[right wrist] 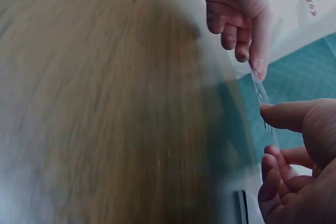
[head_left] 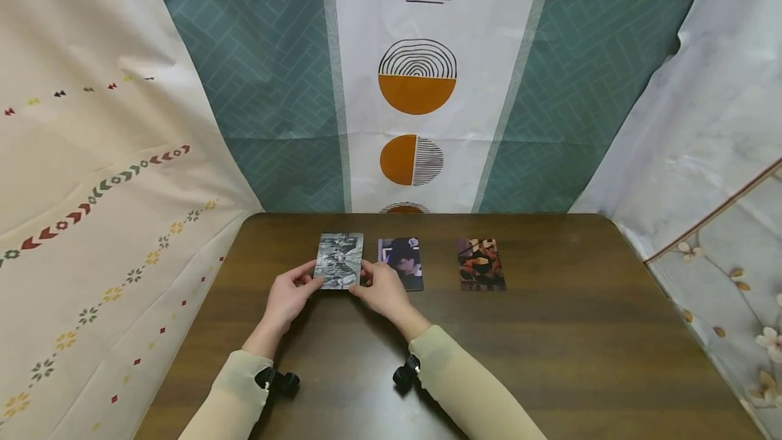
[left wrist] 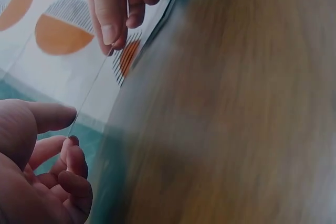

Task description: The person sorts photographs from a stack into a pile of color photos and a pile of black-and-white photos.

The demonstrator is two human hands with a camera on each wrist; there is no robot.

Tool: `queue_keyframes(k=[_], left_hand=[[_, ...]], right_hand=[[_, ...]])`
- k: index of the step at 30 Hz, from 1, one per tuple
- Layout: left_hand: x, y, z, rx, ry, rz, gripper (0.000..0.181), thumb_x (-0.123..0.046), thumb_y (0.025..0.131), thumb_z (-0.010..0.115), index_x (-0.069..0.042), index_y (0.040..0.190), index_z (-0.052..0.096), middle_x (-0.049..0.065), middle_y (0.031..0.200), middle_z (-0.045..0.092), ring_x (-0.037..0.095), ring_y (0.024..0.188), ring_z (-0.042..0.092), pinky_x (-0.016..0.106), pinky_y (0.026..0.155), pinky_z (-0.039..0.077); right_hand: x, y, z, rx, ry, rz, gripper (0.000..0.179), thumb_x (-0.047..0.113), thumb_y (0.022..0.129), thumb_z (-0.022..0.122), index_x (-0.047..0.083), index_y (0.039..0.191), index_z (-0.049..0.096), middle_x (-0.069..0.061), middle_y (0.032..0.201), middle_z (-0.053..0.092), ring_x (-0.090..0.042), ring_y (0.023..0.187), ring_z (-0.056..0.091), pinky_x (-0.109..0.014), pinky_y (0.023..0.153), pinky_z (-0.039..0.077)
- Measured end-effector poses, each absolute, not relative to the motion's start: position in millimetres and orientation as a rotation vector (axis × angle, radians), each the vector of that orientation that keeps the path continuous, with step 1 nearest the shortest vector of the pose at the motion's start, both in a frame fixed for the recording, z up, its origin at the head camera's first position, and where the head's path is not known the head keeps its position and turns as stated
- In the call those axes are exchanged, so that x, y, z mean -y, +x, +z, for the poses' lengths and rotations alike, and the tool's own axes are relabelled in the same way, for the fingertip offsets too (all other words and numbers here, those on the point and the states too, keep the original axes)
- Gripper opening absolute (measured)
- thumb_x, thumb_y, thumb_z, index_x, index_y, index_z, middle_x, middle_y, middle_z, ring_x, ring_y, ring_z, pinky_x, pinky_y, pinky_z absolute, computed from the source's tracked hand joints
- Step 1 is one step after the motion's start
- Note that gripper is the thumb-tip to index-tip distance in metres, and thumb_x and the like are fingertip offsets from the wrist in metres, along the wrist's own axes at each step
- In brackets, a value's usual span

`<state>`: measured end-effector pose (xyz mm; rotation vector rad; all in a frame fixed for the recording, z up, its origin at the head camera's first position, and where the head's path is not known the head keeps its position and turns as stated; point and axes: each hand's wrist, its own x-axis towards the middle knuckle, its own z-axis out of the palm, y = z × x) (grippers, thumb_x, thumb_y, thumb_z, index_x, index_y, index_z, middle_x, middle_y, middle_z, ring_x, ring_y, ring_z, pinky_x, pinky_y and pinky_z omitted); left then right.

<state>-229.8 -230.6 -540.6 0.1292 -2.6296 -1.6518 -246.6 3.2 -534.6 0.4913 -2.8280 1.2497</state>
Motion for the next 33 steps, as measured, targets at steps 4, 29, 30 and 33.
queue_keyframes(k=[4,29,30,33], left_hand=[[244,-229,-543,2.654,0.149,-1.596,0.054,-0.024,0.099,0.079,-0.005,0.148,0.065,0.007,0.099,0.062,0.020,0.079,0.052,0.029,0.065,0.042],[277,-234,-546,2.839,0.086,-1.478,0.074,-0.012,0.085,0.090,0.004,0.149,0.058,0.011,0.100,0.057,0.021,0.076,0.049,0.029,0.062,0.039],[278,-234,-546,2.838,0.093,-1.477,0.074,-0.012,0.085,0.090,0.004,0.149,0.058,0.011,0.100,0.057,0.021,0.077,0.049,0.030,0.062,0.039],[279,-233,-546,2.836,0.120,-1.463,0.073,-0.011,0.084,0.091,0.004,0.148,0.060,0.010,0.100,0.056,0.021,0.078,0.049,0.031,0.065,0.039]], right_hand=[[12,-245,-537,2.852,0.487,1.238,0.065,0.026,0.088,0.088,0.001,0.144,0.066,-0.004,0.106,0.068,-0.012,0.085,0.061,-0.031,0.079,0.052],[50,-245,-552,2.948,0.406,0.980,0.059,0.038,0.086,0.088,0.012,0.138,0.072,0.007,0.101,0.067,-0.013,0.093,0.064,-0.033,0.083,0.053],[51,-245,-552,2.953,0.404,0.963,0.057,0.039,0.086,0.088,0.013,0.135,0.073,0.007,0.100,0.066,-0.013,0.092,0.063,-0.033,0.081,0.053],[53,-246,-552,2.973,0.388,0.943,0.054,0.043,0.085,0.088,0.016,0.131,0.075,0.009,0.098,0.064,-0.012,0.089,0.061,-0.032,0.079,0.051]])
